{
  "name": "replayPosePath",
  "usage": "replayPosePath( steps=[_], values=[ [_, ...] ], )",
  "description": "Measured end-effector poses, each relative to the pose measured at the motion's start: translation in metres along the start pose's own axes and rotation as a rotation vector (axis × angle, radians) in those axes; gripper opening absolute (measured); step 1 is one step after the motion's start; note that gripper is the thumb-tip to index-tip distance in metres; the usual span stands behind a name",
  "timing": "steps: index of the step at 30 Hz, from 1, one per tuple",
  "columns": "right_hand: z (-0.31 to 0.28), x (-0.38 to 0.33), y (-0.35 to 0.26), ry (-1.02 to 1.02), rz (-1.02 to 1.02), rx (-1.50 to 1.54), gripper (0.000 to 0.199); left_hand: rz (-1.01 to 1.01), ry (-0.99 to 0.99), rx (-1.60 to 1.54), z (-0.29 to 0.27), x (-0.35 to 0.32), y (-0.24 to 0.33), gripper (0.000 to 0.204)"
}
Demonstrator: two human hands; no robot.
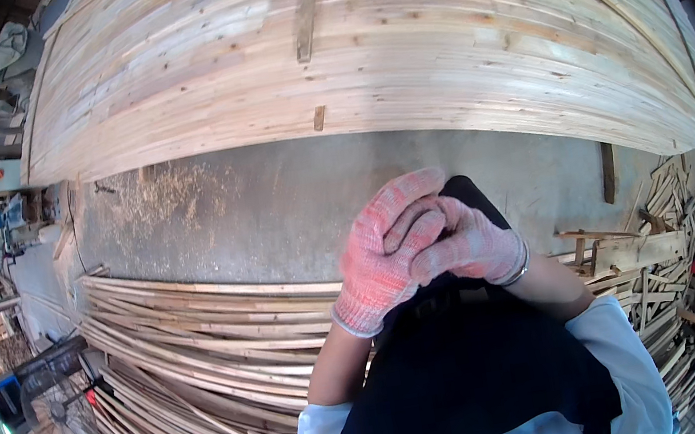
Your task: The person picks up long wood strips from a large stack on a pallet and places them onto a separate pile on the floor.
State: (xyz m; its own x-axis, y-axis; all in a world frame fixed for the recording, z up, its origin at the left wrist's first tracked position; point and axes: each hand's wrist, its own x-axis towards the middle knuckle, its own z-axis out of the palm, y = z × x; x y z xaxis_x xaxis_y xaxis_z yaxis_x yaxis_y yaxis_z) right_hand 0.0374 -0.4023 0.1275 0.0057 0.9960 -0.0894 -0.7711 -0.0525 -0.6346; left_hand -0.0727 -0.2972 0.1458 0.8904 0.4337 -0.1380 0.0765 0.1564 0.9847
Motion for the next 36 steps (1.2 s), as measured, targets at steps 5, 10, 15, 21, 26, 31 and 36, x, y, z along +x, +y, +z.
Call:
replayPosePath(
  steps=[5, 10, 15, 21, 26, 31, 36],
  values=[
    [-0.022, 0.018, -0.043, 0.033, -0.173, -0.775, 0.028, 0.031, 0.039, 0.208, -0.009, 0.046, -0.005, 0.047],
    [-0.082, 0.051, -0.088, -0.083, 0.019, -0.382, 0.025, -0.068, 0.045, 0.074, 0.009, 0.109, -0.004, 0.05],
    [-0.141, 0.074, -0.151, -0.039, -0.034, -0.495, 0.022, -0.201, 0.066, -0.212, 0.024, 0.201, -0.013, 0.048],
    [-0.25, 0.077, -0.284, 0.049, -0.127, -1.551, 0.045, 0.006, 0.095, 0.287, 0.047, 0.298, -0.006, 0.05],
    [-0.383, 0.084, -0.435, 0.863, 0.604, -2.605, 0.043, -0.205, 0.183, 0.213, 0.041, 0.307, -0.035, 0.045],
    [-0.497, 0.026, -0.482, 1.155, 0.883, -2.268, 0.037, -0.387, 0.3, 0.125, 0.033, 0.28, -0.056, 0.04],
    [-0.478, 0.017, -0.458, 1.232, 0.687, -2.267, 0.034, -0.469, 0.326, -0.024, 0.026, 0.268, -0.064, 0.037]
  ],
)
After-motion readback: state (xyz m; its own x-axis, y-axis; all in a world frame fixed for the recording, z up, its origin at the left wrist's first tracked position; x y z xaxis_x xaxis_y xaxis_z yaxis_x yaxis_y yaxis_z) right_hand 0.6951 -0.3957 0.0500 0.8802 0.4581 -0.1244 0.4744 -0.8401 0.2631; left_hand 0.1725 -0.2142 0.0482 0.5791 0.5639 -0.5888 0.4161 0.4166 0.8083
